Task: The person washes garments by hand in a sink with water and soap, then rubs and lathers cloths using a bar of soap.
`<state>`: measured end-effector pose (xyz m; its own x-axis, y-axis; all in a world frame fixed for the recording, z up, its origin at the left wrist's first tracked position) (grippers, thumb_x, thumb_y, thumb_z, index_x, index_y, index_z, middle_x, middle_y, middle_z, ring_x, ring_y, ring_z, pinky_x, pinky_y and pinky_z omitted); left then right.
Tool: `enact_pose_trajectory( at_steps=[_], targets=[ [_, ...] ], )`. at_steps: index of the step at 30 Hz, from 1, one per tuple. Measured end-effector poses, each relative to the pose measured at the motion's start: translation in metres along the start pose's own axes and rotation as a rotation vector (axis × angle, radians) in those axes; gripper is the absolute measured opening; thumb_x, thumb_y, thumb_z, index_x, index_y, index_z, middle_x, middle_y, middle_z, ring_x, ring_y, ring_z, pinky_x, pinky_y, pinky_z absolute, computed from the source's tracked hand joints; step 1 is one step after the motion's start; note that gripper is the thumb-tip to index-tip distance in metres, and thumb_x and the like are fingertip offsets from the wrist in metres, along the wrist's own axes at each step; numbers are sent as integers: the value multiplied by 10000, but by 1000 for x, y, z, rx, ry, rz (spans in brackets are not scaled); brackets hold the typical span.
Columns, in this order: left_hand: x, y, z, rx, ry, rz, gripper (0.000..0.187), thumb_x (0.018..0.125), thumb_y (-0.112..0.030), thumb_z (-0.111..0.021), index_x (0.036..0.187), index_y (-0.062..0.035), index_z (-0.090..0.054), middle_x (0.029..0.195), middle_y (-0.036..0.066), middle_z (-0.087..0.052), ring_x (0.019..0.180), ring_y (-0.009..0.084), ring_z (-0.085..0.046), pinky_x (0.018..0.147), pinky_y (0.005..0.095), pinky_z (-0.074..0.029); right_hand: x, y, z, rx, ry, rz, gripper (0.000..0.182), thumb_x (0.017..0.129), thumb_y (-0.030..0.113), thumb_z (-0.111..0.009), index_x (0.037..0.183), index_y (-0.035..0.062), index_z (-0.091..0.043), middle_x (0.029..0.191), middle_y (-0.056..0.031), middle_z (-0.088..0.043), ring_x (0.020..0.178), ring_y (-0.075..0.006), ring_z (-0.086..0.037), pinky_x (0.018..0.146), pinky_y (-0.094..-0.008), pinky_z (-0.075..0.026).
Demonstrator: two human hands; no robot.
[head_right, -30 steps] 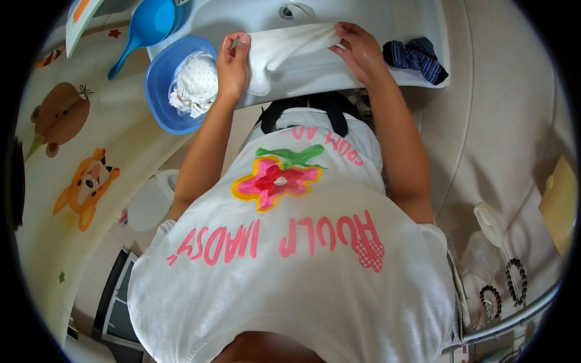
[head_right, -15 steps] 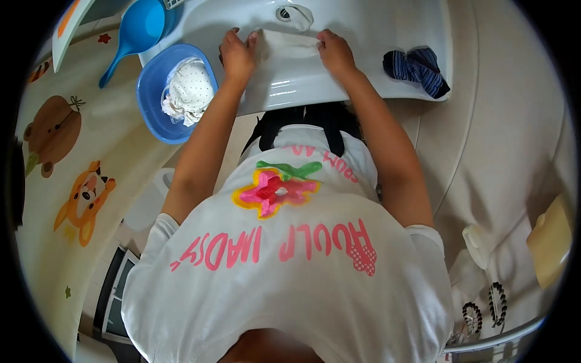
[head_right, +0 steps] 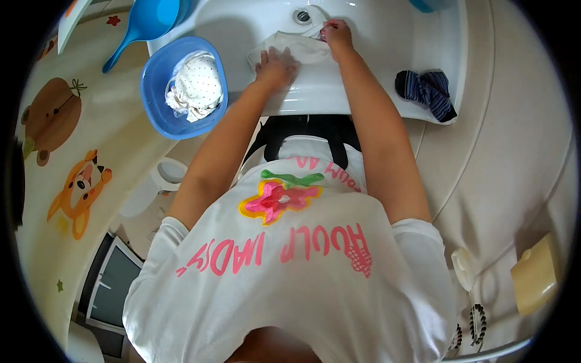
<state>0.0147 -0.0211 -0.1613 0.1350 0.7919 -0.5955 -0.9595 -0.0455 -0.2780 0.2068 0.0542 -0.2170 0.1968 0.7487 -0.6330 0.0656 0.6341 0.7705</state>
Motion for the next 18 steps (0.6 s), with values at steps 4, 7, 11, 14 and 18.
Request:
enact_pose_trajectory(
  at_steps=[4,7,11,14,18],
  targets=[
    [4,0,3,52,80,63,658,918,-517,-489,1470,-193,-334,1556,198,-182,1429,447,-143,1071,653,-228,-36,30,28,639,159,-79,316,966,187,-493,1226,10,-458,1238,-135,-553,1148,-318,-545,1010,-528,-422],
    [8,-7,8,97,59,87,668,929,-554,-444,1481,-198,-323,1572,203,-141,1428,448,-160,1100,630,-210,-69,56,54,607,351,98,358,1012,202,-315,1289,9,-434,1334,-124,-499,1238,-308,-476,1085,-551,-331],
    [-6,-37,49,-702,-91,-129,580,943,-462,-490,1386,-87,-472,1409,162,-475,1297,320,-449,1106,473,-315,-112,84,73,1087,407,-92,385,986,236,-375,1308,34,-435,1318,-135,-512,1207,-327,-497,1054,-526,-366],
    [-32,-76,73,-1425,372,-168,462,980,-358,-470,1312,-41,-524,1244,73,-592,1143,180,-568,983,345,-451,-148,93,79,1250,560,-90,374,949,256,-476,1252,36,-478,1210,-129,-576,1127,-327,-542,1016,-488,-407],
    [-71,-97,101,-1517,500,-243,362,950,-172,-549,1276,-15,-529,1150,73,-597,1036,166,-605,890,304,-513,-166,88,76,1241,476,-62,299,921,204,-513,1151,14,-530,1147,-130,-601,1084,-308,-552,1028,-463,-413]
  ],
)
Point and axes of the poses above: each hand's wrist, its own x-axis towards the middle knuckle, its own z-axis out of the back of the hand, y = z × x, the point moved 4 cm from there along x, towards the middle knuckle
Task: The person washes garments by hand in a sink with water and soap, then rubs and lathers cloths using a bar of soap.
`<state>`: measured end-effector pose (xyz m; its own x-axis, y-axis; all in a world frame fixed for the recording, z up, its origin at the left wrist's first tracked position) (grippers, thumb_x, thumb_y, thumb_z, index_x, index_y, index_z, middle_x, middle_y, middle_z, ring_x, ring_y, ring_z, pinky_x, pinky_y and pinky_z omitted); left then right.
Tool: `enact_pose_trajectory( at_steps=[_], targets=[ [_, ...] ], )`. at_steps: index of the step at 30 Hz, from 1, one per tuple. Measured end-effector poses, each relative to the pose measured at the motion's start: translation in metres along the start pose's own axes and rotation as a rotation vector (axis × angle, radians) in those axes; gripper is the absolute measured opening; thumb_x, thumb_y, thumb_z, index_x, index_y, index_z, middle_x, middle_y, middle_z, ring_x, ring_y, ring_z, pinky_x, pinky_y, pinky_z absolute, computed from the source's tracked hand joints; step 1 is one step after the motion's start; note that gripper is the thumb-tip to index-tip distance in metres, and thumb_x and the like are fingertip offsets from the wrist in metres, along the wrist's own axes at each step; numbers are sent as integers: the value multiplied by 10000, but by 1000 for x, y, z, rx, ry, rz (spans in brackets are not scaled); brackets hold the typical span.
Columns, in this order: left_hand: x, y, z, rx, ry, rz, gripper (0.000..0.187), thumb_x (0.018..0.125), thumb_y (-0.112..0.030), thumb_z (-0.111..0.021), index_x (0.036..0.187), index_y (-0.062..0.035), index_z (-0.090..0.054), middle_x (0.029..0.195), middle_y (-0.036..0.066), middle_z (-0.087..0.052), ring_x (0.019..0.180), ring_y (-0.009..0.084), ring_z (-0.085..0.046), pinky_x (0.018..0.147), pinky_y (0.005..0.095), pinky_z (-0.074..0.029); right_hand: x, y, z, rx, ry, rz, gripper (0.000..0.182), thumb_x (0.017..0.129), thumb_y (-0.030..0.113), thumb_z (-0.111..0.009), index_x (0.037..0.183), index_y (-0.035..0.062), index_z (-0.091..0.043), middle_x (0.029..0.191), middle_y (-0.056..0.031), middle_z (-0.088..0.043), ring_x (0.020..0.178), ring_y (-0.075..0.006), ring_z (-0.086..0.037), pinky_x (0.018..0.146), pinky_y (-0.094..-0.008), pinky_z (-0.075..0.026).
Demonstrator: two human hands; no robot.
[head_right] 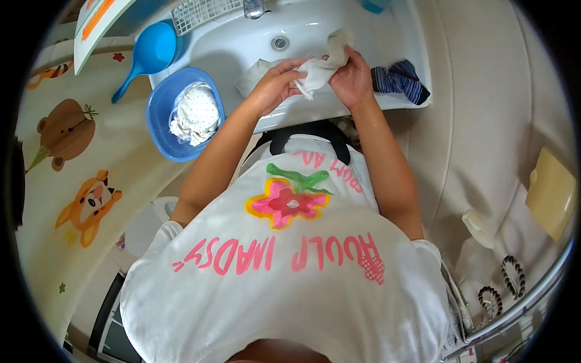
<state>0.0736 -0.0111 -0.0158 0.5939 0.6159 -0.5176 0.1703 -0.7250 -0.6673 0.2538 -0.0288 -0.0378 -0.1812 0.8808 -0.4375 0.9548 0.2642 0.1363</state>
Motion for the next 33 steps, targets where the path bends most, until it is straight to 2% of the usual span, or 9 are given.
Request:
enact_pose_trajectory(
  at_steps=[8,11,12,15,20,23,29,31,33],
  targets=[
    [-33,-15,10,4,-166,-111,335,905,-76,-628,1214,-16,-514,1061,75,-596,967,140,-621,850,272,-530,-11,7,45,-296,-210,107,320,865,85,-600,1157,-27,-532,1134,-150,-540,1117,-286,-518,1010,-441,-442],
    [-42,-15,15,-13,-239,-190,268,926,-126,-636,1147,-45,-508,1008,42,-596,946,144,-630,841,277,-539,-38,-6,-6,-884,-542,308,339,852,78,-642,1154,-40,-542,1131,-150,-503,1116,-264,-528,965,-412,-478],
    [-41,-11,18,20,-270,-174,289,934,-146,-636,1174,-35,-522,1049,43,-612,943,146,-632,854,274,-536,-39,-12,-13,-972,-385,363,378,848,130,-686,1165,-26,-554,1122,-129,-532,1067,-219,-557,904,-364,-505],
    [-37,-6,14,-21,-230,-174,277,935,-132,-629,1179,-24,-554,1076,54,-630,953,146,-630,861,277,-534,-42,-44,-41,-1029,7,53,398,836,148,-714,1172,-2,-564,1104,-107,-567,983,-189,-587,851,-332,-522],
    [-36,5,23,142,-248,-138,234,933,-126,-624,1142,-25,-594,1085,62,-642,973,151,-628,881,295,-532,-33,-54,-34,-1390,1,209,219,810,99,-714,956,7,-579,889,-44,-634,795,-124,-581,744,-252,-469],
    [-36,15,31,-82,-297,-93,160,938,-83,-589,1088,-29,-597,1063,65,-645,958,163,-632,877,300,-528,-30,-54,-18,-1309,-50,122,207,812,91,-711,951,4,-585,870,-50,-630,765,-121,-572,706,-257,-467],
    [-38,16,27,-475,-111,46,174,897,-96,-581,1059,-36,-569,1047,82,-636,908,196,-627,835,326,-503,-27,-42,1,-1227,-256,285,207,842,77,-682,977,-21,-558,836,-68,-601,799,-150,-603,691,-316,-535],
    [-43,4,19,-508,-60,12,169,872,-113,-588,1027,-47,-568,1024,80,-640,881,202,-624,815,330,-493,-27,-46,1,-943,-300,218,200,875,34,-630,1029,-10,-509,961,-102,-585,874,-208,-620,813,-376,-555],
    [-40,3,25,-4,-262,-127,199,814,-57,-619,1002,-44,-557,908,71,-639,796,168,-604,741,296,-477,-27,-48,2,-576,-290,154,210,884,13,-609,1054,5,-488,1025,-112,-572,909,-230,-619,867,-393,-546]
  ],
)
Point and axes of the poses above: each hand's wrist, its own x-axis towards the middle knuckle, its own z-axis out of the back of the hand, y = z × x, the point moved 4 cm from there along x, towards the middle knuckle
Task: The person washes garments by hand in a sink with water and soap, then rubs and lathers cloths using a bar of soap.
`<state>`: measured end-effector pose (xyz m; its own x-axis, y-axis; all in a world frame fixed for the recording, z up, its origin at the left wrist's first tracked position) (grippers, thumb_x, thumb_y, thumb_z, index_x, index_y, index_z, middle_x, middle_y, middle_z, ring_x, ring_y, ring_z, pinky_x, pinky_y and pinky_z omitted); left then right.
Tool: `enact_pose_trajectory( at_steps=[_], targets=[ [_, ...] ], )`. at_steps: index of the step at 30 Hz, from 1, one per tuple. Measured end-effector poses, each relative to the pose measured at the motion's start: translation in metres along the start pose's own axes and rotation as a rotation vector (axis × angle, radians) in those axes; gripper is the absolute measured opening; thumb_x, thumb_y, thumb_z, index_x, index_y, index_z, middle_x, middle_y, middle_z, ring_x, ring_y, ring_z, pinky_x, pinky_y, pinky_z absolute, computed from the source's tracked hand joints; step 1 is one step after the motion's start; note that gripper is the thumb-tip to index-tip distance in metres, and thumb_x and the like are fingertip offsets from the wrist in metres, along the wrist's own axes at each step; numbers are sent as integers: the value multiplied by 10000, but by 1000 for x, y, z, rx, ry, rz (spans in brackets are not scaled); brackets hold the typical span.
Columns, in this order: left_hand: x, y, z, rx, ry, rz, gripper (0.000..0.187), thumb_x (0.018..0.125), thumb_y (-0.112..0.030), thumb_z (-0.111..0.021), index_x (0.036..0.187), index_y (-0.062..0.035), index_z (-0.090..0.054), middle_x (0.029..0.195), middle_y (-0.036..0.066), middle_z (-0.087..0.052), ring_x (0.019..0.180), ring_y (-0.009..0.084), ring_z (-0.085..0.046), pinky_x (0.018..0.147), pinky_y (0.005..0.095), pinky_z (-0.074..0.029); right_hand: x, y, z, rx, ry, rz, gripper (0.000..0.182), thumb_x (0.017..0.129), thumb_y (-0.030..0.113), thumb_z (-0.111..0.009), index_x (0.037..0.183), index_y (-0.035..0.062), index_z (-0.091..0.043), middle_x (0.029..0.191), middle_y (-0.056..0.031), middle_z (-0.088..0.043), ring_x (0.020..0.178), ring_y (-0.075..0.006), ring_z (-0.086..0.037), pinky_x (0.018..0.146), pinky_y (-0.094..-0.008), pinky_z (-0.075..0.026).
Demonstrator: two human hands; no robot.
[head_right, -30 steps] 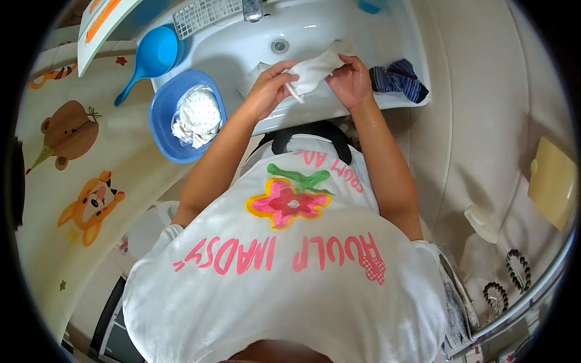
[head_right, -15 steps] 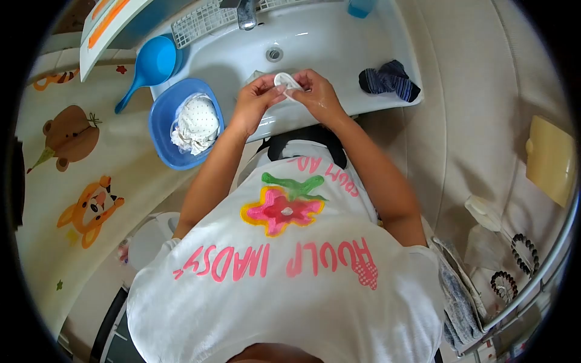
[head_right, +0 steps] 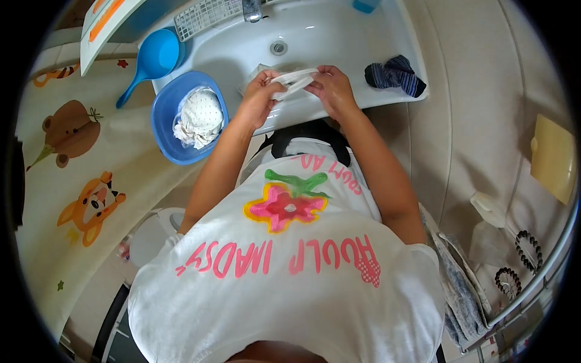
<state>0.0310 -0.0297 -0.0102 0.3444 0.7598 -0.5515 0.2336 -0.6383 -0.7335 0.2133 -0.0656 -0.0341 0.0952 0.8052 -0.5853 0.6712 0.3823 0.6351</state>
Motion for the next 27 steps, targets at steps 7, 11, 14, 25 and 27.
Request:
enact_pose_trajectory(
  at_steps=[7,11,14,25,27],
  targets=[
    [23,13,17,328,-204,-120,217,795,-2,-614,1006,-23,-566,923,111,-626,788,157,-598,660,276,-482,-12,2,-24,-474,193,-91,186,849,87,-680,892,78,-499,844,-21,-551,749,-148,-570,632,-299,-466],
    [31,27,13,146,-63,-18,270,855,24,-588,1117,-28,-546,955,95,-629,799,150,-633,699,257,-548,7,12,-12,-1270,24,354,297,820,88,-699,700,86,-427,714,10,-450,641,-112,-403,584,-252,-395],
    [17,17,2,-182,24,188,246,869,2,-572,1114,-10,-554,963,97,-636,857,183,-661,750,291,-566,27,-5,19,-777,15,153,274,773,99,-729,715,53,-465,708,-44,-529,643,-153,-488,583,-282,-443],
    [25,-11,1,752,-190,-472,265,758,-47,-688,936,-38,-492,818,51,-518,740,145,-522,648,288,-449,-25,27,-30,-176,274,-247,331,862,41,-658,1165,65,-528,1091,-69,-599,936,-139,-615,823,-265,-508],
    [28,-6,1,689,-150,-470,261,783,-9,-668,1002,-27,-528,883,50,-551,773,132,-547,650,264,-473,-26,28,-30,-285,285,-181,377,842,55,-683,1188,60,-533,1089,-61,-612,930,-134,-617,826,-257,-501]
  ],
)
Point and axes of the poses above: each hand's wrist, its own x-axis towards the middle knuckle, its own z-axis out of the back of the hand, y = z × x, the point moved 4 cm from there along x, towards the middle knuckle
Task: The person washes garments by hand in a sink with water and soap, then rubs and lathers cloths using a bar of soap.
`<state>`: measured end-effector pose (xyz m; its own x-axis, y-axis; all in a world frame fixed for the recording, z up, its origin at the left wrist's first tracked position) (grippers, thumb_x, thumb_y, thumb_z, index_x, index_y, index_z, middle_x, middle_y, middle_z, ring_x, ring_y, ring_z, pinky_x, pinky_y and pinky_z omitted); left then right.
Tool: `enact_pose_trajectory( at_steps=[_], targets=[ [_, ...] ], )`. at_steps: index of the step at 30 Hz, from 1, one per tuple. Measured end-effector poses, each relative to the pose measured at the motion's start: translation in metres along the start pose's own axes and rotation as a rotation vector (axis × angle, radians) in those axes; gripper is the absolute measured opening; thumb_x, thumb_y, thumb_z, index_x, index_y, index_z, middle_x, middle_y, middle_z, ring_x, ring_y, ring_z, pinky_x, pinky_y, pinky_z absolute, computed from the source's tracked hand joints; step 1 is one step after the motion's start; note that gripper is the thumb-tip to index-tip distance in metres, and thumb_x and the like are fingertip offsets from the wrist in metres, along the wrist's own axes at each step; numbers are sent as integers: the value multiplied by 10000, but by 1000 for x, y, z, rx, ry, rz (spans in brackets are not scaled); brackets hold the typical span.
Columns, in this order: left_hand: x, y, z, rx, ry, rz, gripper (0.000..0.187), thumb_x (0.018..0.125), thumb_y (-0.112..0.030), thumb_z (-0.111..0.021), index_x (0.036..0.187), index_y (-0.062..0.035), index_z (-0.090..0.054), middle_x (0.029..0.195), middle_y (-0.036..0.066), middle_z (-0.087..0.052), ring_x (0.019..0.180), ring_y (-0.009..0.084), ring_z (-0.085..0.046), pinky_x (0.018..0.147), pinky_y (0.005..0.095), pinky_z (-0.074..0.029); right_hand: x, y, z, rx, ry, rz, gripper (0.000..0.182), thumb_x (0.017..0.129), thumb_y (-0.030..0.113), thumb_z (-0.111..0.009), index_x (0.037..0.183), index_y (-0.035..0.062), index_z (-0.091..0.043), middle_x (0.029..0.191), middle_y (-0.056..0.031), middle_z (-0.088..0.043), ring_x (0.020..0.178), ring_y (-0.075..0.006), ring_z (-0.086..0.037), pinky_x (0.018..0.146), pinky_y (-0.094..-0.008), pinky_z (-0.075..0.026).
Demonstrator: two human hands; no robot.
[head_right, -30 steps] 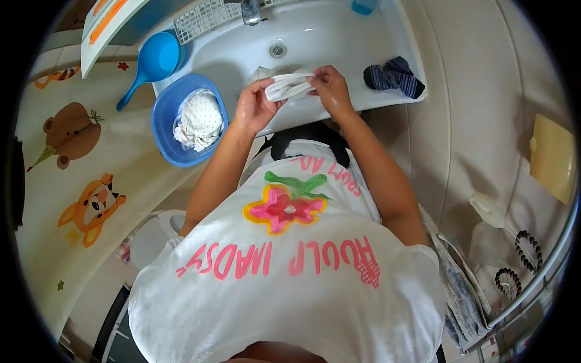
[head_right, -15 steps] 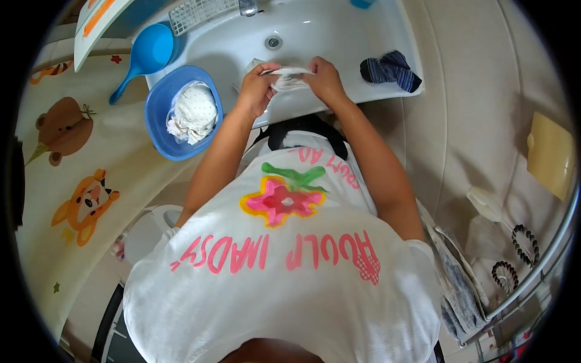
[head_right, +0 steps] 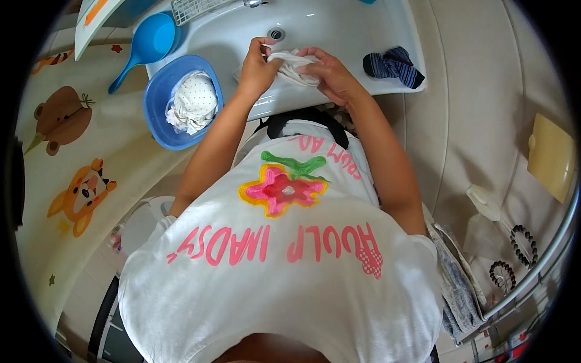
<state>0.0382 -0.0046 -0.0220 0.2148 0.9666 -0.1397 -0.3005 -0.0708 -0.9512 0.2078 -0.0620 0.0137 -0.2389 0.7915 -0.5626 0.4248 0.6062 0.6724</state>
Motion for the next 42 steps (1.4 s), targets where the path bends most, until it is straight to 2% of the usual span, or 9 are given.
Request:
enact_pose_trajectory(
  at_steps=[5,9,16,19,23,26,29,35,42],
  targets=[
    [-5,8,-12,-654,331,493,358,873,-17,-595,1221,43,-541,1126,153,-626,965,216,-648,797,284,-547,15,-4,19,-544,-269,241,361,820,37,-697,1153,18,-558,1016,-83,-647,902,-139,-619,779,-261,-502],
    [-9,-19,-3,-1096,478,649,325,867,-30,-606,1175,67,-566,1077,144,-643,965,200,-652,879,293,-536,25,-12,16,-256,-200,146,349,847,50,-673,1169,-20,-556,1019,-93,-650,925,-152,-618,818,-282,-503],
    [8,10,16,-187,169,181,299,759,-118,-683,1032,-9,-626,875,123,-683,779,244,-660,731,360,-517,28,-21,1,134,29,24,285,922,63,-591,1195,-11,-556,1115,-100,-602,1015,-182,-594,902,-328,-488],
    [5,-28,24,414,43,16,257,771,-96,-663,1012,-22,-614,1032,163,-677,869,290,-669,780,352,-519,34,-24,1,225,112,38,276,929,78,-584,1191,-2,-555,1135,-100,-599,1042,-193,-588,939,-333,-470],
    [7,-15,12,339,30,-154,311,812,-111,-650,1113,-37,-638,1077,172,-668,932,308,-666,806,363,-529,21,-5,8,368,142,-75,304,920,104,-601,1202,6,-547,1157,-97,-601,1035,-185,-593,950,-315,-460],
    [1,7,-8,-741,243,498,249,879,-79,-609,1126,-50,-606,1083,104,-660,991,257,-647,828,383,-514,28,-3,18,224,87,16,303,929,115,-577,1215,19,-548,1169,-94,-603,1040,-185,-598,963,-319,-458],
    [-4,-2,-15,-982,325,616,331,944,-110,-549,1269,-59,-514,1179,60,-615,1039,214,-627,864,378,-512,42,-14,29,267,58,31,306,936,108,-552,1231,27,-541,1185,-97,-599,1065,-192,-591,995,-337,-447],
    [-8,-41,-12,-1294,529,525,461,1001,-278,-474,1426,-119,-394,1355,117,-521,1223,246,-532,1008,397,-443,34,-30,14,331,58,4,304,960,152,-509,1241,41,-540,1220,-73,-582,1142,-224,-547,1045,-412,-415],
    [-8,-38,5,-1129,519,468,478,986,-200,-498,1441,-112,-382,1388,117,-489,1242,232,-513,1017,380,-425,19,-4,25,214,73,62,231,973,233,-564,1135,68,-571,1212,-82,-573,1158,-232,-524,1041,-445,-418]
  ],
)
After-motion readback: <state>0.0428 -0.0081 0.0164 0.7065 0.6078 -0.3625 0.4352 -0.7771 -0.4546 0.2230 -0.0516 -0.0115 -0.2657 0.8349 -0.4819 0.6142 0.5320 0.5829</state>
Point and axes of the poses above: each hand's wrist, its own x-axis towards the middle knuckle, its own z-axis out of the back of the hand, y = z × x, the point moved 4 cm from there along x, towards the middle knuckle
